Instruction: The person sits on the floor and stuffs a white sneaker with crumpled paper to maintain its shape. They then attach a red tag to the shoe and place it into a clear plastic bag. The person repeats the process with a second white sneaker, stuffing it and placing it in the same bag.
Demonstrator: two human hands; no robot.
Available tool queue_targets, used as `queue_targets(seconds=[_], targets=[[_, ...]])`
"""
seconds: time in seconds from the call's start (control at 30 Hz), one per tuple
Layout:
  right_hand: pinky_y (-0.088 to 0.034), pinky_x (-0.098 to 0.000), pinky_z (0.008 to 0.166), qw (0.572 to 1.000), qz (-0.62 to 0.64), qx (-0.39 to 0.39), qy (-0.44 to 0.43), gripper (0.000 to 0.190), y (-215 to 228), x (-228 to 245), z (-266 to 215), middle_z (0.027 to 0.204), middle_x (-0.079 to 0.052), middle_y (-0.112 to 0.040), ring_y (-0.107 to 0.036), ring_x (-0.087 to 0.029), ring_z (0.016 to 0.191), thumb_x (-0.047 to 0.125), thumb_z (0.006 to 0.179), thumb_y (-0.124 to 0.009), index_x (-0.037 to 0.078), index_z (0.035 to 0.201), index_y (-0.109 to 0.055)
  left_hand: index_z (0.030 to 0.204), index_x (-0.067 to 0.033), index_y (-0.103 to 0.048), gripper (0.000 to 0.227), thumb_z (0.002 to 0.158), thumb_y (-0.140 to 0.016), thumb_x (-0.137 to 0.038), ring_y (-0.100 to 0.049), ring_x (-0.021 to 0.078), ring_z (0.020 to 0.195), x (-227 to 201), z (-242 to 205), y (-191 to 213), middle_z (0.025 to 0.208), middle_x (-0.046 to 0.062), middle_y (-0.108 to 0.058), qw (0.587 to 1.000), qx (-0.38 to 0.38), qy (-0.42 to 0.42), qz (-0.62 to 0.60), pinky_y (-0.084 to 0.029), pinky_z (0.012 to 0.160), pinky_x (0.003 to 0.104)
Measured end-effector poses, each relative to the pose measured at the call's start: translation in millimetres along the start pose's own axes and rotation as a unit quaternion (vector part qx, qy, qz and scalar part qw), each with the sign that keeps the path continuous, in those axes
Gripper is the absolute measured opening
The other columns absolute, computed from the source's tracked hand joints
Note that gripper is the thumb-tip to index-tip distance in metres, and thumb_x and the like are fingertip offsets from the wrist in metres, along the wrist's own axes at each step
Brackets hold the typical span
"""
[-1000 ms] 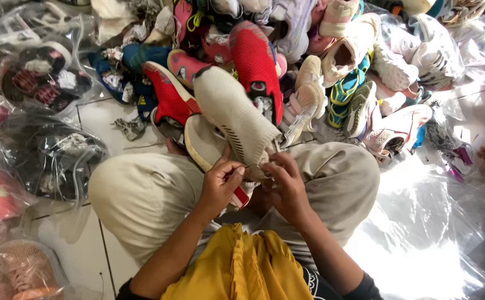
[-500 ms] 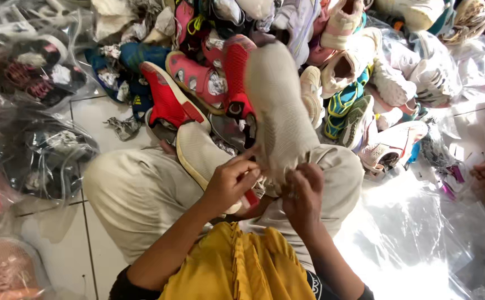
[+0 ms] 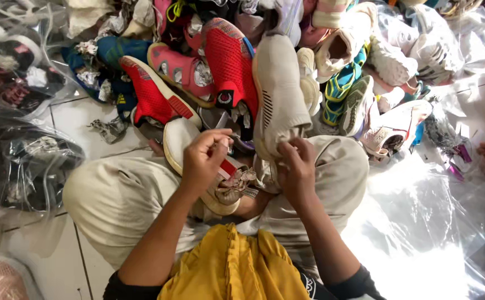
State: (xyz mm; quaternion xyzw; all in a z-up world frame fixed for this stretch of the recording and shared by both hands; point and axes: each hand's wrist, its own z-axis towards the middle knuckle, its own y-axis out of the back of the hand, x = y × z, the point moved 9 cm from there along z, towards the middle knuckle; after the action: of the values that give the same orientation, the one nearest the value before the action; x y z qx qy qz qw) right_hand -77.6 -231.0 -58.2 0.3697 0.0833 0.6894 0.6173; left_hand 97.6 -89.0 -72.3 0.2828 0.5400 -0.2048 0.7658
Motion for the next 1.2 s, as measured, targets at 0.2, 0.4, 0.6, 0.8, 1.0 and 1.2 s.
queue_targets(seconds=[0.2,0.4,0.6,0.8,1.0,1.2], targets=[[-0.053,-0.0494,0.082,0.997,-0.030,0.035,-0.055,0.026,-6.4,-25.2,-40.9,0.107,-0.021,-0.061,-0.064,-0.043,0.090,-0.001,0.084,-0.071,0.007,0.109,-0.068,0.090,-0.0080,-0.078,0.017,0.098,-0.066,-0.017,-0.076,0.0249,0.093,47.8,-9.1,-22.5,0.096,0.009,-0.080,0.997,0.058,0.031,-0.039,-0.056,0.085,0.035],[-0.056,-0.0429,0.092,0.998,0.019,-0.003,-0.053,0.018,11.6,-15.7,-48.6,0.109,-0.021,-0.069,-0.071,-0.038,0.101,0.001,0.094,-0.067,0.003,0.109,-0.075,0.087,-0.0070,-0.076,0.012,0.095,-0.068,-0.011,-0.076,0.0282,0.093,42.9,-15.2,-36.0,0.096,0.008,-0.079,0.996,0.088,-0.020,-0.005,-0.057,0.084,0.037],[-0.058,-0.0445,0.091,0.995,0.010,-0.031,-0.089,0.018,30.6,-31.8,-64.0,0.110,-0.019,-0.072,-0.072,-0.038,0.103,0.003,0.087,-0.080,0.004,0.104,-0.079,0.091,-0.0106,-0.076,0.009,0.094,-0.069,-0.013,-0.075,0.0262,0.093,50.6,-28.0,-45.9,0.098,0.005,-0.077,0.988,0.110,-0.074,0.081,-0.059,0.083,0.037],[-0.060,-0.0413,0.076,0.987,0.036,-0.030,-0.154,0.024,45.7,-24.9,-65.4,0.097,-0.016,-0.073,-0.074,-0.031,0.088,-0.009,0.083,-0.078,0.003,0.103,-0.081,0.092,-0.0099,-0.075,0.011,0.097,-0.066,-0.014,-0.075,0.0271,0.094,45.9,-27.6,-44.4,0.098,0.006,-0.075,0.986,0.115,-0.082,0.084,-0.059,0.081,0.036],[-0.059,-0.0321,0.077,0.911,0.233,-0.044,-0.337,0.047,16.6,-83.4,-113.1,0.108,-0.011,-0.060,-0.068,-0.022,0.091,-0.008,0.080,-0.081,-0.003,0.124,-0.062,0.092,-0.0104,-0.074,0.009,0.096,-0.067,-0.015,-0.074,0.0291,0.093,48.6,-32.5,-50.5,0.099,0.007,-0.074,0.979,0.137,-0.088,0.124,-0.059,0.079,0.039],[-0.058,-0.0283,0.075,0.895,0.257,-0.038,-0.363,0.034,3.6,-95.9,-124.1,0.099,-0.009,-0.066,-0.069,-0.015,0.083,-0.010,0.089,-0.071,-0.001,0.119,-0.058,0.090,-0.0172,-0.074,0.012,0.096,-0.069,-0.026,-0.074,0.0258,0.089,47.6,-38.5,-53.0,0.100,0.001,-0.074,0.968,0.136,-0.121,0.175,-0.058,0.075,0.038]])
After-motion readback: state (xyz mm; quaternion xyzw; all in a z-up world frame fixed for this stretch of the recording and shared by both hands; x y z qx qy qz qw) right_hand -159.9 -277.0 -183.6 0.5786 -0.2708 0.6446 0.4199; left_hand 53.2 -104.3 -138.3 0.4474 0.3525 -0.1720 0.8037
